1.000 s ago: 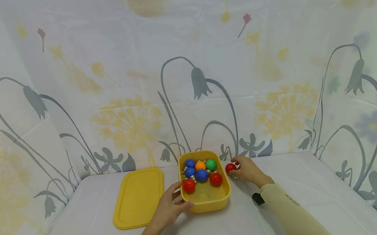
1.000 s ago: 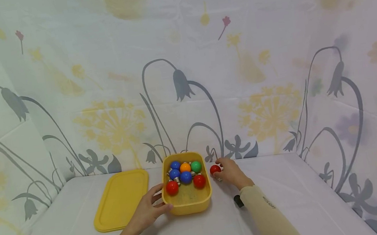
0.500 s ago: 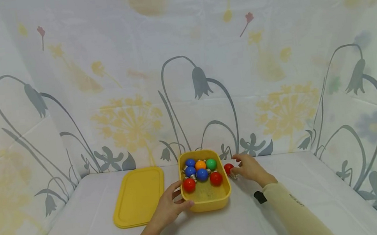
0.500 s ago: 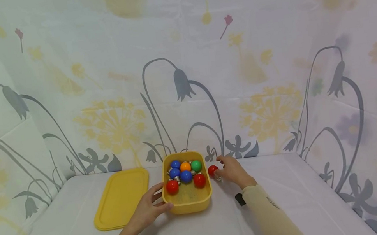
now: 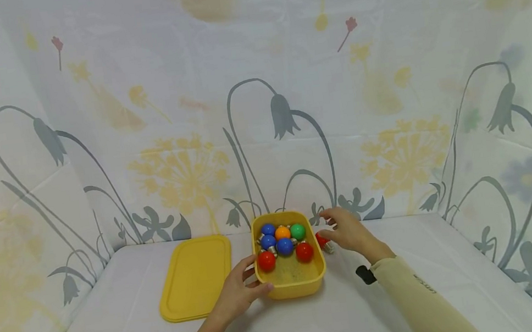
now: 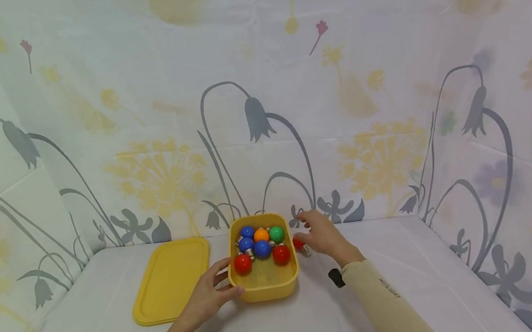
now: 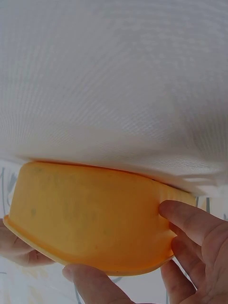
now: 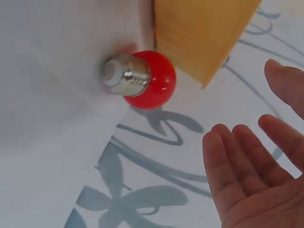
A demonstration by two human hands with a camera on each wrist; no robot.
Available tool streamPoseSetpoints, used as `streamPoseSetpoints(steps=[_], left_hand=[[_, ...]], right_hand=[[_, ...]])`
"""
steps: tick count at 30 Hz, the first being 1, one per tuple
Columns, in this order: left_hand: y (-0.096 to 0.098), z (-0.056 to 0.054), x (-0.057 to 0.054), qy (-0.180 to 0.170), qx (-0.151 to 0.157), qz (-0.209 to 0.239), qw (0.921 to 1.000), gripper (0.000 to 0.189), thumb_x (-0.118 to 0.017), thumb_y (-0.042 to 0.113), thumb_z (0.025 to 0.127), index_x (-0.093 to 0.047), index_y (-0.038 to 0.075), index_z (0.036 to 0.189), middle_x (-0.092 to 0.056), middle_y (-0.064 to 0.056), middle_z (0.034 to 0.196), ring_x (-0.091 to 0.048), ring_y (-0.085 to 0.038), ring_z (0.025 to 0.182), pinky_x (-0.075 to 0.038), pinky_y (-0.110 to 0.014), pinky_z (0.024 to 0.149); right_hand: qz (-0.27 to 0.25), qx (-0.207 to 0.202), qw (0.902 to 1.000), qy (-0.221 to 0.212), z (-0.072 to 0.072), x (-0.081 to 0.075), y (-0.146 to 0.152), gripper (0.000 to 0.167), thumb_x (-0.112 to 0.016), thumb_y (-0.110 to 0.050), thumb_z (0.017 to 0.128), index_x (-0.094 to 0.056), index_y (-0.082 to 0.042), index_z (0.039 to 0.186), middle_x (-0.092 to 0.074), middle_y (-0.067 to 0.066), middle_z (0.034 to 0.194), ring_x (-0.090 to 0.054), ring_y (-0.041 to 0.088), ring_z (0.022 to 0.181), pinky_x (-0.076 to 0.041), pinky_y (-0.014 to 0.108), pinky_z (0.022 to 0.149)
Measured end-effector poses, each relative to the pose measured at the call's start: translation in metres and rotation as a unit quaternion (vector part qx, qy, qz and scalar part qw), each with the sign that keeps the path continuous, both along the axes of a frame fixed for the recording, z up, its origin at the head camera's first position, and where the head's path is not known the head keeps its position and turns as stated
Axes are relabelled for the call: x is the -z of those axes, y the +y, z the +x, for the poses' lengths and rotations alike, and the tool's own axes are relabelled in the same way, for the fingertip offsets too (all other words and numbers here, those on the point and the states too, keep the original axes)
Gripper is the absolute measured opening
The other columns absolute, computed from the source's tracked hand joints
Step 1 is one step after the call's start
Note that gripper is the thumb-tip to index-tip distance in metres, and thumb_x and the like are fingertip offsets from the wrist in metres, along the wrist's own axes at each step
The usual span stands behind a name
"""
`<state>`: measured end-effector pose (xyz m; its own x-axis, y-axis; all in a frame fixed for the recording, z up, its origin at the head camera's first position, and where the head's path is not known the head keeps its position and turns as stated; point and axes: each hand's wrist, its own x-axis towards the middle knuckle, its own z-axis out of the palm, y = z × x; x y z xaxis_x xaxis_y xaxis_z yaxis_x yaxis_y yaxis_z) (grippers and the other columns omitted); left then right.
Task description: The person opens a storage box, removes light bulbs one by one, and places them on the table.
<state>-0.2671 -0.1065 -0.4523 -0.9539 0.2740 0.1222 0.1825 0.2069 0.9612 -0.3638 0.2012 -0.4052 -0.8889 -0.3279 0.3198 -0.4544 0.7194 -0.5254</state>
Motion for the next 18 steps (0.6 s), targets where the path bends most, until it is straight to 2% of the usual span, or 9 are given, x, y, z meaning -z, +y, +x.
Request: streamPoseSetpoints(steps=[5, 11, 18], left_hand=[[-0.001, -0.002, 0.002, 0.004, -0.002, -0.008, 1.0, 0.079, -0.077, 0.019, 0.082, -0.033, -0.002, 0.144, -0.034, -0.024, 0.147, -0.045, -0.042, 0.127, -0.051, -0.038, 0.092], [0.0, -0.003, 0.003, 0.001, -0.004, -0.012, 0.9999, 0.079, -0.077, 0.02, 0.082, -0.034, -0.001, 0.144, -0.035, -0.024, 0.147, -0.045, -0.042, 0.126, -0.051, -0.038, 0.092], [0.0, -0.002, 0.002, 0.001, -0.007, -0.001, 1.0, 0.078, -0.077, 0.017, 0.082, -0.034, -0.001, 0.144, -0.035, -0.024, 0.147, -0.046, -0.042, 0.126, -0.051, -0.038, 0.092]], right_hand=[[0.011, -0.04, 0.9991, 0.009, 0.009, -0.007, -0.012, 0.046, -0.074, -0.019, 0.084, -0.06, -0.005, 0.125, -0.059, 0.011, 0.119, -0.06, 0.03, 0.101, -0.054, 0.043, 0.087], [0.065, -0.078, 0.9947, 0.016, 0.016, -0.008, -0.025, 0.045, -0.074, -0.023, 0.085, -0.06, -0.008, 0.125, -0.059, 0.012, 0.119, -0.058, 0.029, 0.102, -0.053, 0.042, 0.087], [0.098, -0.106, 0.9895, 0.007, 0.016, -0.008, -0.038, 0.041, -0.074, -0.023, 0.084, -0.063, -0.008, 0.121, -0.058, 0.012, 0.116, -0.057, 0.031, 0.1, -0.05, 0.042, 0.09]])
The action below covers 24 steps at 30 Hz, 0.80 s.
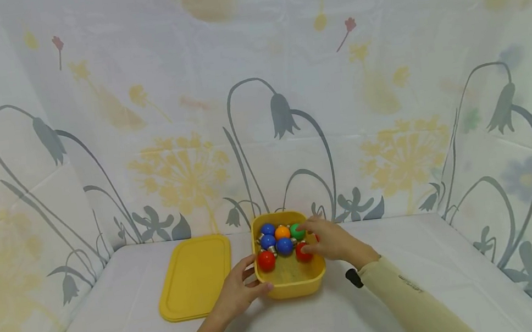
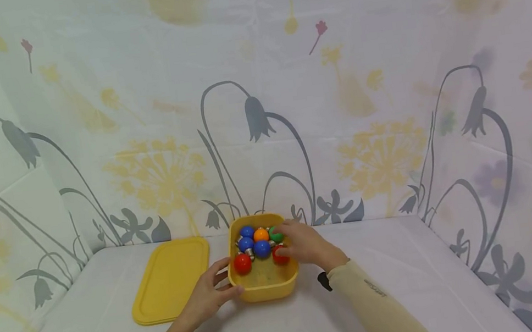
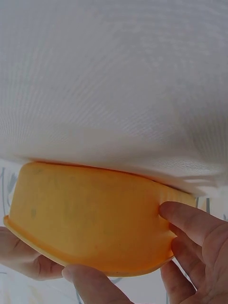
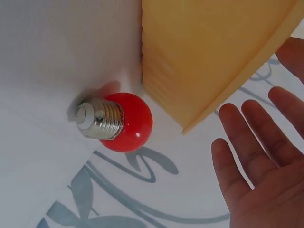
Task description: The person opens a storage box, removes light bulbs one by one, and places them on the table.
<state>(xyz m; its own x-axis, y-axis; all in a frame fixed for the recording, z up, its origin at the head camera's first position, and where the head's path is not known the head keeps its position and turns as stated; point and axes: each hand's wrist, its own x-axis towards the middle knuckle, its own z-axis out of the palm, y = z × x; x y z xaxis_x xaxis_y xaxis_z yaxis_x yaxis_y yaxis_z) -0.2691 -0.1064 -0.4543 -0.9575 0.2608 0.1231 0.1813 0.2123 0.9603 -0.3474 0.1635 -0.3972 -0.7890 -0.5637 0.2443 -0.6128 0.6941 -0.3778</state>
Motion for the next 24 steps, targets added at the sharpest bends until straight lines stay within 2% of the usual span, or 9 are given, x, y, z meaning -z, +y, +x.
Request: streamPoseSetpoints(steps=[4, 10, 15, 24], left_hand=[[-0.001, -0.001, 0.001, -0.001, 0.0, 0.001, 1.0, 0.078, -0.076, 0.015, 0.082, -0.033, -0.002, 0.144, -0.034, -0.025, 0.147, -0.045, -0.043, 0.126, -0.051, -0.039, 0.092], [0.0, -0.002, 0.003, 0.003, 0.007, -0.002, 1.0, 0.079, -0.077, 0.013, 0.082, -0.031, -0.006, 0.144, -0.033, -0.03, 0.146, -0.044, -0.047, 0.126, -0.051, -0.042, 0.092], [-0.001, -0.001, 0.001, 0.003, 0.004, -0.005, 1.0, 0.078, -0.076, 0.016, 0.082, -0.033, -0.002, 0.145, -0.034, -0.026, 0.146, -0.045, -0.043, 0.126, -0.051, -0.039, 0.092], [-0.001, 0.0, 0.0, 0.001, 0.006, -0.003, 1.0, 0.079, -0.077, 0.018, 0.082, -0.033, -0.001, 0.145, -0.034, -0.025, 0.147, -0.046, -0.042, 0.126, -0.051, -0.038, 0.092]], right_hand=[[0.038, -0.005, 0.9992, -0.007, -0.006, 0.002, -0.006, 0.041, -0.075, -0.026, 0.084, -0.064, -0.009, 0.12, -0.059, 0.009, 0.12, -0.055, 0.028, 0.105, -0.046, 0.045, 0.097], [0.081, -0.017, 0.9961, -0.031, -0.011, 0.002, -0.012, 0.032, -0.075, -0.027, 0.083, -0.07, -0.014, 0.113, -0.063, 0.005, 0.111, -0.055, 0.025, 0.097, -0.047, 0.043, 0.091], [0.113, -0.035, 0.9929, -0.01, -0.015, 0.004, -0.015, 0.031, -0.076, -0.027, 0.083, -0.071, -0.017, 0.111, -0.066, 0.004, 0.107, -0.054, 0.02, 0.093, -0.046, 0.041, 0.091], [0.164, -0.01, 0.9861, -0.023, -0.02, 0.011, -0.017, 0.037, -0.078, -0.029, 0.08, -0.071, -0.021, 0.115, -0.064, -0.003, 0.113, -0.053, 0.017, 0.103, -0.035, 0.045, 0.104]])
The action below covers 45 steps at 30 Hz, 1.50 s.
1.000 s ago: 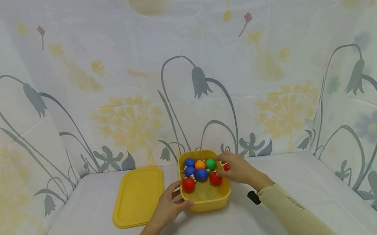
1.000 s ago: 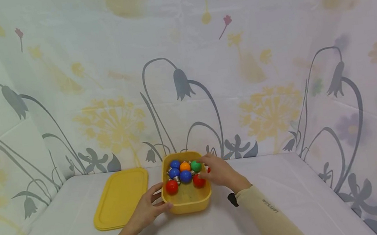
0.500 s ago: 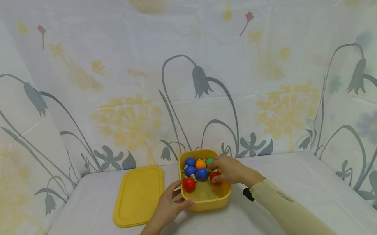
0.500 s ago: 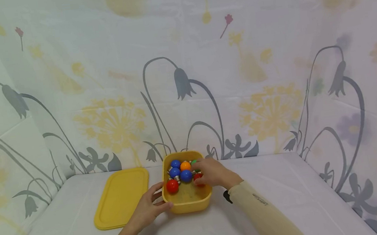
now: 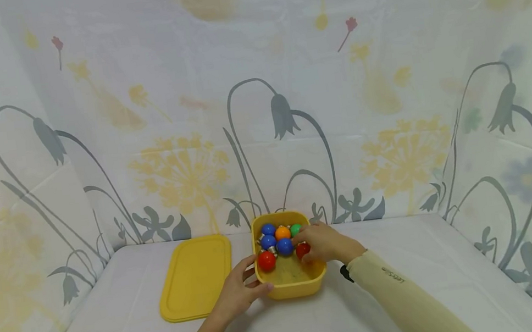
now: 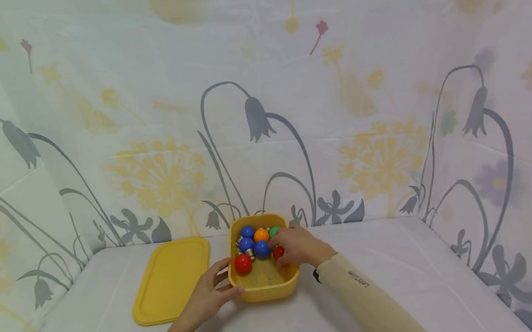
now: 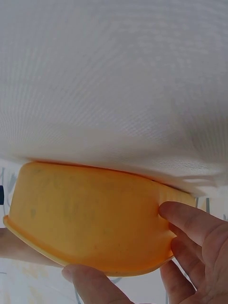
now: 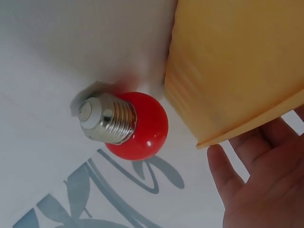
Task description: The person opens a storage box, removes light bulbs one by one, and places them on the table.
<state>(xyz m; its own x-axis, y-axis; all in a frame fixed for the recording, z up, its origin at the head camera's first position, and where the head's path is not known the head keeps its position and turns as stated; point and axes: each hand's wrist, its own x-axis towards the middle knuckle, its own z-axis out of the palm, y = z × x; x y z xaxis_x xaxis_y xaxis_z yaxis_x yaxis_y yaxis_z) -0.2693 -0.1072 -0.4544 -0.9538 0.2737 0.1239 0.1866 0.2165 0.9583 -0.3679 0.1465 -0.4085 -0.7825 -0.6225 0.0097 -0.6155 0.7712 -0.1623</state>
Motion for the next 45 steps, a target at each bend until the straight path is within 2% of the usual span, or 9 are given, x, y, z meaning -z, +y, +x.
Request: streamPoseSetpoints(steps=[4, 6, 8, 12, 15, 19, 23, 45], left_hand=[[0.0, 0.001, -0.002, 0.001, 0.001, 0.002, 1.0, 0.08, -0.077, 0.018, 0.082, -0.033, -0.002, 0.145, -0.035, -0.026, 0.146, -0.046, -0.043, 0.126, -0.052, -0.039, 0.091], [0.0, 0.002, -0.002, 0.0, 0.001, 0.003, 1.0, 0.08, -0.077, 0.018, 0.082, -0.033, -0.001, 0.145, -0.034, -0.026, 0.147, -0.046, -0.043, 0.126, -0.052, -0.039, 0.091], [0.0, 0.002, -0.002, 0.001, 0.002, 0.002, 1.0, 0.08, -0.077, 0.018, 0.082, -0.032, -0.002, 0.145, -0.034, -0.026, 0.146, -0.046, -0.043, 0.126, -0.052, -0.039, 0.091], [0.001, 0.004, -0.005, -0.002, 0.001, 0.006, 1.0, 0.08, -0.077, 0.016, 0.082, -0.032, -0.003, 0.145, -0.033, -0.028, 0.146, -0.045, -0.045, 0.126, -0.051, -0.04, 0.092], [0.002, 0.009, -0.013, -0.005, 0.004, 0.013, 0.9999, 0.08, -0.077, 0.016, 0.081, -0.032, -0.006, 0.144, -0.032, -0.03, 0.146, -0.043, -0.047, 0.126, -0.05, -0.041, 0.093], [0.003, 0.018, -0.028, -0.01, 0.01, 0.016, 0.9998, 0.08, -0.078, 0.018, 0.081, -0.033, -0.007, 0.143, -0.032, -0.031, 0.145, -0.042, -0.048, 0.127, -0.05, -0.042, 0.093], [0.004, 0.023, -0.034, -0.01, 0.011, 0.019, 0.9997, 0.079, -0.077, 0.017, 0.082, -0.033, -0.007, 0.143, -0.032, -0.031, 0.145, -0.041, -0.048, 0.127, -0.049, -0.041, 0.094], [0.003, 0.021, -0.03, -0.007, 0.007, 0.015, 0.9998, 0.078, -0.076, 0.014, 0.083, -0.032, -0.007, 0.143, -0.032, -0.031, 0.145, -0.041, -0.048, 0.127, -0.049, -0.043, 0.095]], right_hand=[[0.011, 0.003, 0.9999, -0.001, -0.001, 0.003, -0.003, 0.036, -0.079, -0.027, 0.079, -0.071, -0.022, 0.114, -0.065, -0.006, 0.11, -0.053, 0.018, 0.109, -0.027, 0.049, 0.111], [0.013, 0.004, 0.9999, 0.0, 0.0, 0.003, -0.004, 0.035, -0.079, -0.027, 0.078, -0.072, -0.023, 0.112, -0.065, -0.008, 0.107, -0.053, 0.018, 0.108, -0.026, 0.05, 0.111], [0.016, -0.003, 0.9999, 0.005, 0.003, 0.003, -0.006, 0.032, -0.08, -0.027, 0.078, -0.072, -0.023, 0.109, -0.064, -0.009, 0.101, -0.054, 0.017, 0.102, -0.031, 0.048, 0.108], [0.016, -0.01, 0.9998, -0.002, 0.009, -0.001, -0.009, 0.027, -0.079, -0.027, 0.079, -0.072, -0.021, 0.104, -0.059, -0.01, 0.094, -0.052, 0.014, 0.088, -0.045, 0.037, 0.091], [0.005, -0.005, 0.9997, -0.024, 0.014, -0.003, -0.011, 0.028, -0.078, -0.026, 0.08, -0.071, -0.02, 0.106, -0.057, -0.01, 0.095, -0.05, 0.013, 0.085, -0.048, 0.03, 0.081], [-0.013, -0.014, 0.9988, -0.045, 0.018, -0.004, -0.015, 0.028, -0.077, -0.026, 0.082, -0.07, -0.019, 0.109, -0.057, -0.009, 0.1, -0.051, 0.011, 0.089, -0.049, 0.028, 0.082], [-0.027, -0.033, 0.998, -0.047, 0.019, -0.003, -0.016, 0.029, -0.076, -0.026, 0.083, -0.07, -0.017, 0.11, -0.057, -0.009, 0.103, -0.051, 0.01, 0.092, -0.05, 0.028, 0.085], [-0.058, -0.028, 0.9947, -0.081, 0.019, 0.0, -0.018, 0.029, -0.077, -0.018, 0.082, -0.069, -0.014, 0.11, -0.057, -0.006, 0.107, -0.052, 0.012, 0.097, -0.051, 0.028, 0.087]])
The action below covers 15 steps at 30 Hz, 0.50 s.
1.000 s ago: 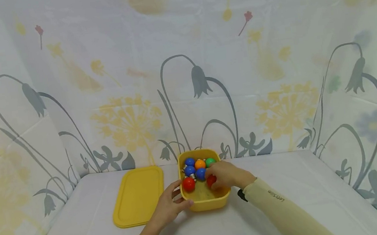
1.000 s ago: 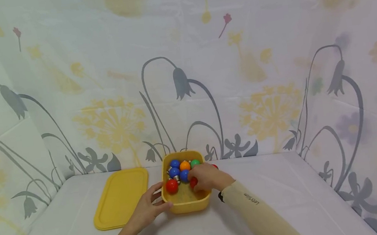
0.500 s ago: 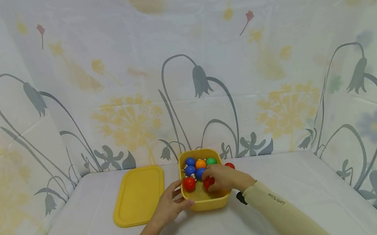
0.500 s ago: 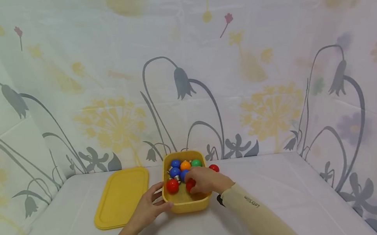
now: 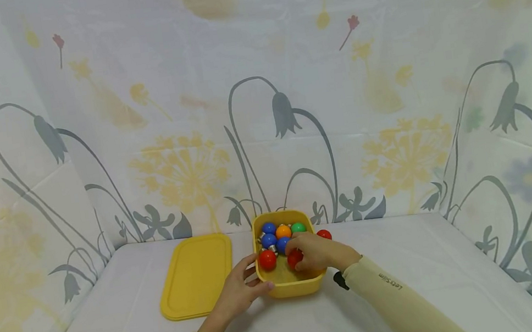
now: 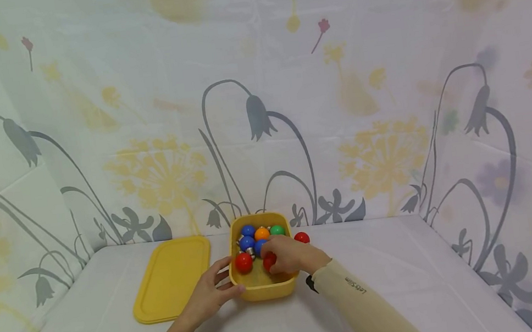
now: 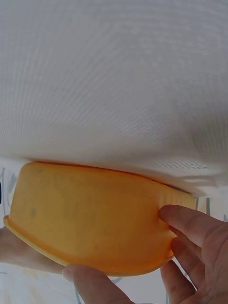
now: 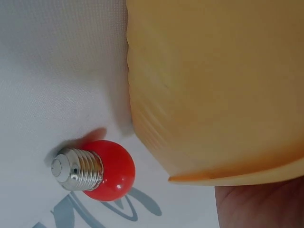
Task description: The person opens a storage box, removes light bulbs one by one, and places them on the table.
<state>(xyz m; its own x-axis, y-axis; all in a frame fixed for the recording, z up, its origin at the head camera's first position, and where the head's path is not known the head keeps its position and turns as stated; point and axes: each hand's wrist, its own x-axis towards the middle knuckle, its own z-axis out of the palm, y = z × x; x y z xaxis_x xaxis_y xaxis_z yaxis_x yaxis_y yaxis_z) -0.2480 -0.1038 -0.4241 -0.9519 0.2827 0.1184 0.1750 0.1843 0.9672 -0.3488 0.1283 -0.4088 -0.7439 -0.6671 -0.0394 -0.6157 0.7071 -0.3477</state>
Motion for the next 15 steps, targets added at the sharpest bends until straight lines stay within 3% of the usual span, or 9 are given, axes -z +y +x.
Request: streamPoseSetpoints(steps=[9, 15], left_hand=[[0.001, 0.0, 0.001, 0.007, -0.001, -0.001, 1.0, 0.077, -0.075, 0.012, 0.083, -0.031, -0.008, 0.143, -0.032, -0.031, 0.146, -0.041, -0.047, 0.128, -0.047, -0.044, 0.096], [-0.002, -0.014, 0.02, 0.007, -0.002, -0.006, 1.0, 0.079, -0.076, 0.013, 0.083, -0.03, -0.006, 0.144, -0.031, -0.029, 0.147, -0.041, -0.046, 0.128, -0.048, -0.044, 0.096]], right_hand=[[0.004, 0.001, 1.0, 0.001, 0.003, -0.003, 0.001, 0.028, -0.076, -0.018, 0.083, -0.069, -0.015, 0.11, -0.057, -0.006, 0.107, -0.051, 0.012, 0.095, -0.051, 0.029, 0.087], [-0.009, 0.0, 0.9998, 0.018, 0.004, -0.008, 0.006, 0.028, -0.074, -0.019, 0.082, -0.068, -0.016, 0.11, -0.055, -0.006, 0.107, -0.05, 0.013, 0.095, -0.051, 0.03, 0.085]])
